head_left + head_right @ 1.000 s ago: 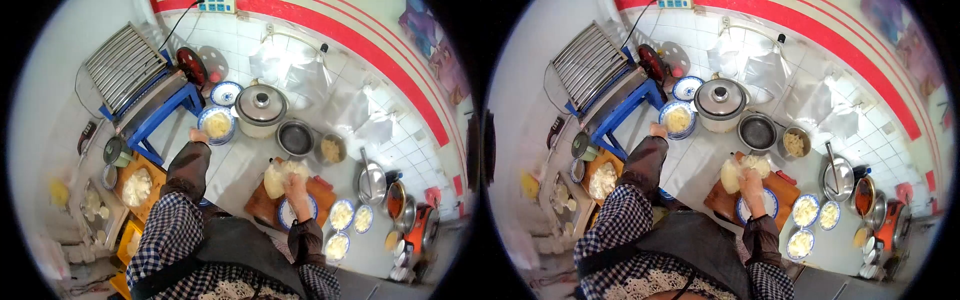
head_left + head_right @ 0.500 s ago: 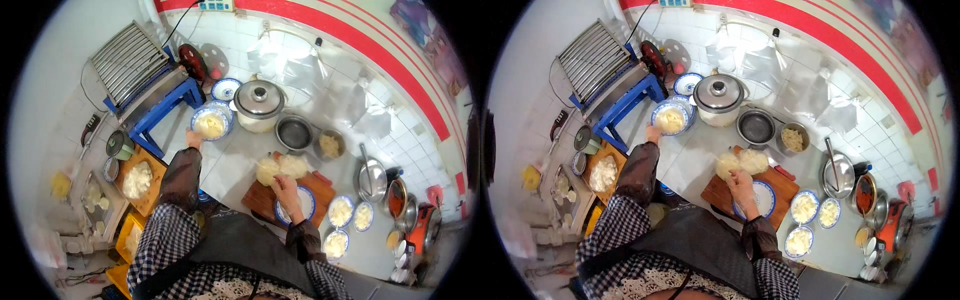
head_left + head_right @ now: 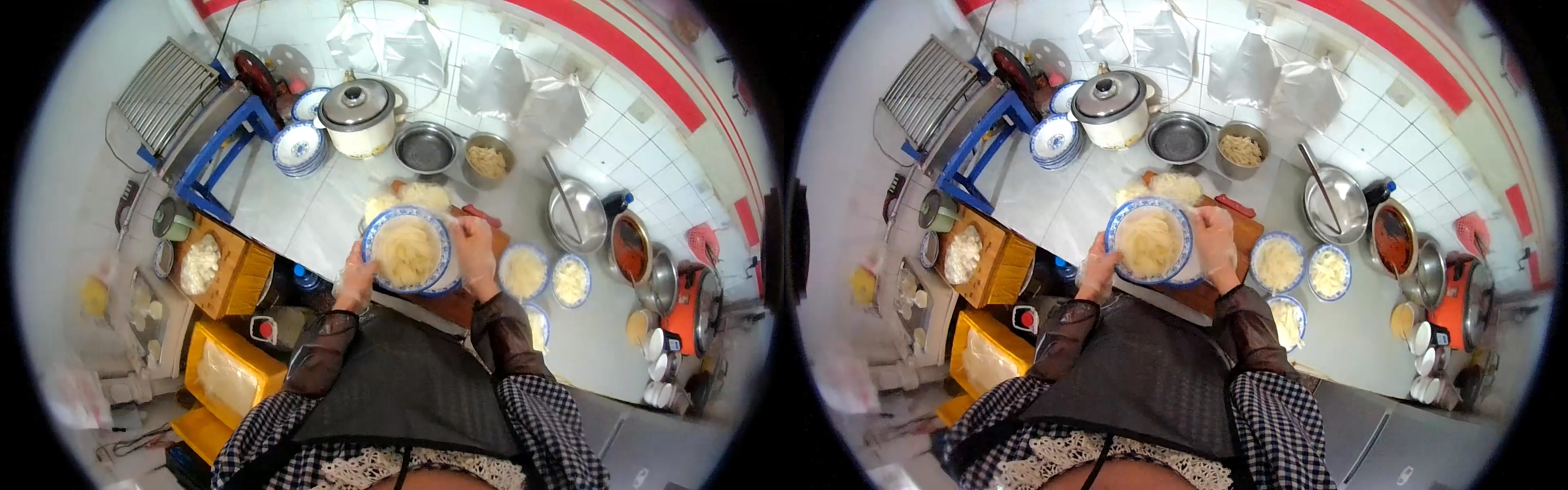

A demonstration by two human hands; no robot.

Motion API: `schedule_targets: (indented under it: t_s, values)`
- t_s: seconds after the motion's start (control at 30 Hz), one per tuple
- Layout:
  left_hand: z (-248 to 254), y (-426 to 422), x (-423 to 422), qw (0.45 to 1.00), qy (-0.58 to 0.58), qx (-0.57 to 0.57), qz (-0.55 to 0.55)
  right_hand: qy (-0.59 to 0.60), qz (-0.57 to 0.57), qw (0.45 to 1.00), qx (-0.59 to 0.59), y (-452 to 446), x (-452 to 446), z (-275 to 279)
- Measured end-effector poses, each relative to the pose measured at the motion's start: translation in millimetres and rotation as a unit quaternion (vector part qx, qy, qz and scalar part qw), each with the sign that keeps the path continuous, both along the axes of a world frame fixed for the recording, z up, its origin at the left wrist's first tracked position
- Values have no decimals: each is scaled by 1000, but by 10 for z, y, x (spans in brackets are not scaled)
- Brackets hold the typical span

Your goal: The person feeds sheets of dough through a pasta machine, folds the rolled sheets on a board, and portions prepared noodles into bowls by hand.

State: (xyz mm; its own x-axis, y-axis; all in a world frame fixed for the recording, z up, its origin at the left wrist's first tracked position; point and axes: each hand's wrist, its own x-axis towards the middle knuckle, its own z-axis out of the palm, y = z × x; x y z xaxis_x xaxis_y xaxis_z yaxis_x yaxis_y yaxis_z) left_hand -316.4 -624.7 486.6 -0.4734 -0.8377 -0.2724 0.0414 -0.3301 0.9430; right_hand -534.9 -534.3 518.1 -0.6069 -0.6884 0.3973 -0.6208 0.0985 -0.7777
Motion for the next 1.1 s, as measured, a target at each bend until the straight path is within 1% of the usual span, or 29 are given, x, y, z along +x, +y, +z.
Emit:
schedule_targets:
  t_s: [0.03,0.07,0.1,0.13,0.17,0.2,0.23,0.27,0.33,0.37,0.4,0.43,0.47,0.53,0.57,0.6,0.63,0.67,0.73,0.77,0.8,0.83,0.87,0.9,0.93,0.97,1.0,1.07,1.1]
  values:
    - [-47,88,-23,1000,0,2,1,-25,14,998,62,112,47,-26]
    - [-115,150,-55,990,-96,-106,-16,-24,15,998,63,179,165,-47]
    - [-129,219,-96,958,-190,-211,-33,25,63,992,104,257,299,-70]
    - [-146,292,-167,959,-188,-211,-33,74,109,981,145,304,408,-93]
    - [-125,381,-266,943,-240,-225,-47,74,106,981,148,305,511,-148]
    - [-127,474,-338,925,-290,-238,-61,142,158,971,110,304,610,-219]
    - [-233,502,-403,933,-264,-235,-67,209,208,953,71,334,639,-264]
    - [-349,529,-468,940,-238,-231,-74,211,203,953,72,372,614,-169]
    - [-194,604,-566,918,-312,-229,-85,43,115,990,76,441,545,92]
    - [181,647,-613,912,-355,-176,-104,41,116,989,78,431,449,43]
    - [151,623,-629,912,-356,-174,-101,-47,105,992,43,403,305,-8]
    - [90,574,-625,894,-399,-169,-111,-90,107,990,25,426,181,-53]
    - [51,513,-609,875,-440,-164,-118,-133,107,985,6,451,68,-53]
    - [-12,378,-508,867,-455,-172,-106,-294,131,946,-28,513,-180,108]
    - [-77,294,-402,872,-442,-171,-127,-291,144,945,-28,524,-307,78]
    - [-111,232,-304,874,-429,-170,-149,-334,141,931,-38,531,-416,7]
    - [-160,216,-209,862,-444,-226,-95,-379,136,914,-47,539,-494,-83]
    - [-87,197,-117,861,-449,-224,-90,-383,142,912,-46,550,-518,-96]
    - [226,212,17,894,-394,-189,-99,-247,110,963,0,594,-521,-93]
    - [361,220,20,911,-370,-139,-115,-227,110,967,40,641,-468,81]
    - [381,267,-32,911,-372,-137,-115,-229,111,966,42,636,-430,106]
    - [380,350,-147,968,-185,-161,-56,-183,111,976,26,629,-390,118]
    - [375,424,-251,984,10,-179,6,-137,111,984,9,618,-344,136]
    - [357,459,-340,984,8,-178,8,-138,113,984,10,606,-270,216]
    - [351,462,-441,986,152,-64,-11,-138,132,982,0,585,-203,309]
    - [318,437,-499,954,292,51,-32,-137,151,979,-11,556,-167,379]
    - [291,418,-520,954,293,49,-34,-136,150,979,-14,519,-174,409]
    - [296,405,-577,950,295,80,-61,36,216,975,-22,441,-212,486]
    - [342,393,-613,979,174,75,-76,90,244,966,0,407,-213,533]
